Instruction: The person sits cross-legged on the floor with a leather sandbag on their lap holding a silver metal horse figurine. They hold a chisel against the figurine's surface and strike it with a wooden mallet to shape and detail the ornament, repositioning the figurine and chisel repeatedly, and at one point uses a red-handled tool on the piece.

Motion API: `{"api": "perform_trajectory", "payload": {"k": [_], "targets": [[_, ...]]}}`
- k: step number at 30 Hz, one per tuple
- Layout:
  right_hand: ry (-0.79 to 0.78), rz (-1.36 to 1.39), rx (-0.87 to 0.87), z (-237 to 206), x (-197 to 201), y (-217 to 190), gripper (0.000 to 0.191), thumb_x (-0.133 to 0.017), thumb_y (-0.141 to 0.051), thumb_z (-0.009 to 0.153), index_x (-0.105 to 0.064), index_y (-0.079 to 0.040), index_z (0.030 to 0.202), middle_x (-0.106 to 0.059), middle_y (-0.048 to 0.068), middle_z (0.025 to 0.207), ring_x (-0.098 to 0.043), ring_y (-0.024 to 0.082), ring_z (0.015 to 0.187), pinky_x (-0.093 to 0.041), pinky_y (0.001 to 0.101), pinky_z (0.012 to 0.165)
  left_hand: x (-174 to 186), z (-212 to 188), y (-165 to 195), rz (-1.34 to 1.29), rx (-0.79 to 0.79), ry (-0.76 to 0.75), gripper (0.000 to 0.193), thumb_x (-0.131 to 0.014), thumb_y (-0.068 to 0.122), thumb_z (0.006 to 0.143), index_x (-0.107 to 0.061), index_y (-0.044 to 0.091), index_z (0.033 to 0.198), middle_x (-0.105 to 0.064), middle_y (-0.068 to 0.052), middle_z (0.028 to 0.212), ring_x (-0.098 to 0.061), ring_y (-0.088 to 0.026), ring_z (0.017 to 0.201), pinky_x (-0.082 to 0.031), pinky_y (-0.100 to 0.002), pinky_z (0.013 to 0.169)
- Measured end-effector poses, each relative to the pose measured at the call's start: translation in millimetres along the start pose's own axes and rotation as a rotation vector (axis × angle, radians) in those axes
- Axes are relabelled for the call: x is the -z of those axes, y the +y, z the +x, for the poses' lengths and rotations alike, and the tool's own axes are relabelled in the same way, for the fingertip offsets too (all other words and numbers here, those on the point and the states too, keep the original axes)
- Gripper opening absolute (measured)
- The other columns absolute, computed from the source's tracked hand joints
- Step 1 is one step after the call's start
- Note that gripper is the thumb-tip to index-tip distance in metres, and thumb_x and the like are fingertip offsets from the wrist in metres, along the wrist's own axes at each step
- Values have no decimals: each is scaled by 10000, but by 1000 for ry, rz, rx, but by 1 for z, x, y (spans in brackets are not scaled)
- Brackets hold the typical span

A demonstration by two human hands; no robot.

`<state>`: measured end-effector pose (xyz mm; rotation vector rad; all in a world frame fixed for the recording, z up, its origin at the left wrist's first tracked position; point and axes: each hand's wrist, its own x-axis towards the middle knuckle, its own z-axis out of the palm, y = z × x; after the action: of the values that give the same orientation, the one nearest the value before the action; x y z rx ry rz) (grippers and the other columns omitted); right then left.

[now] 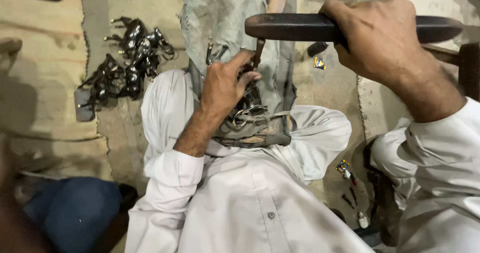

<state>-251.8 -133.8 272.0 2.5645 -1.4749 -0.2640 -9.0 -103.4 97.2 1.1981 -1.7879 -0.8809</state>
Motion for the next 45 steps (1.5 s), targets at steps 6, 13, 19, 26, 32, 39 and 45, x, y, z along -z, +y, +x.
{"api": "perform_trajectory", "payload": {"k": [6, 13, 19, 26, 32, 39, 45], "targets": [[-114, 59, -128, -24, -35, 14, 382, -757, -116, 802, -653, -88, 1169, -711, 140, 816, -692, 370, 735, -521, 493, 663, 6, 3, 3, -34, -170, -22, 326, -822, 128, 881, -667, 65, 1160, -778, -142, 936, -780, -326, 865, -589, -408, 683], [184, 741, -212, -41, -61, 35, 368, -805, -200, 973, -581, -82, 1240, -674, 139, 977, -672, 325, 879, -545, 425, 762, 9, -8, 4, -17, -32, 6, 334, -827, 181, 914, -649, 54, 1166, -775, -151, 893, -788, -299, 786, -581, -398, 629], [69, 209, -59, -36, -60, 23, 414, -829, -152, 875, -644, -120, 1244, -710, 91, 876, -707, 286, 793, -529, 425, 728, 4, -25, -2, -53, -60, 179, 325, -803, 164, 950, -591, 5, 1137, -777, -158, 935, -790, -313, 866, -597, -401, 668], [268, 52, 149, -1, -11, -17, 292, -795, -110, 919, -659, -110, 1177, -712, 75, 928, -688, 268, 783, -474, 407, 658, -8, -30, -12, 20, -82, 196, 250, -775, 73, 961, -600, -28, 1109, -785, -156, 957, -794, -284, 791, -616, -377, 672], [211, -238, 239, 24, 19, -38, 306, -754, -81, 848, -677, -111, 1142, -694, 81, 849, -685, 240, 799, -481, 416, 663, -17, -45, -14, -61, -7, 323, 386, -735, -1, 888, -577, -89, 1229, -779, -182, 985, -778, -284, 800, -625, -369, 689], [190, -173, 298, 30, 26, -45, 191, -703, -77, 962, -670, -106, 1148, -694, 67, 890, -694, 239, 842, -502, 408, 691, -24, -50, -16, -14, 17, 398, 289, -832, 97, 910, -588, -21, 1010, -759, -135, 866, -759, -240, 721, -603, -359, 638], [298, 39, 224, 27, 34, -52, 257, -700, -135, 968, -683, -85, 1220, -715, 125, 945, -676, 283, 801, -456, 436, 634, -30, -53, -21, -83, -51, 402, 284, -820, 98, 935, -569, -7, 1016, -748, -113, 863, -748, -232, 731, -601, -358, 672]]}}
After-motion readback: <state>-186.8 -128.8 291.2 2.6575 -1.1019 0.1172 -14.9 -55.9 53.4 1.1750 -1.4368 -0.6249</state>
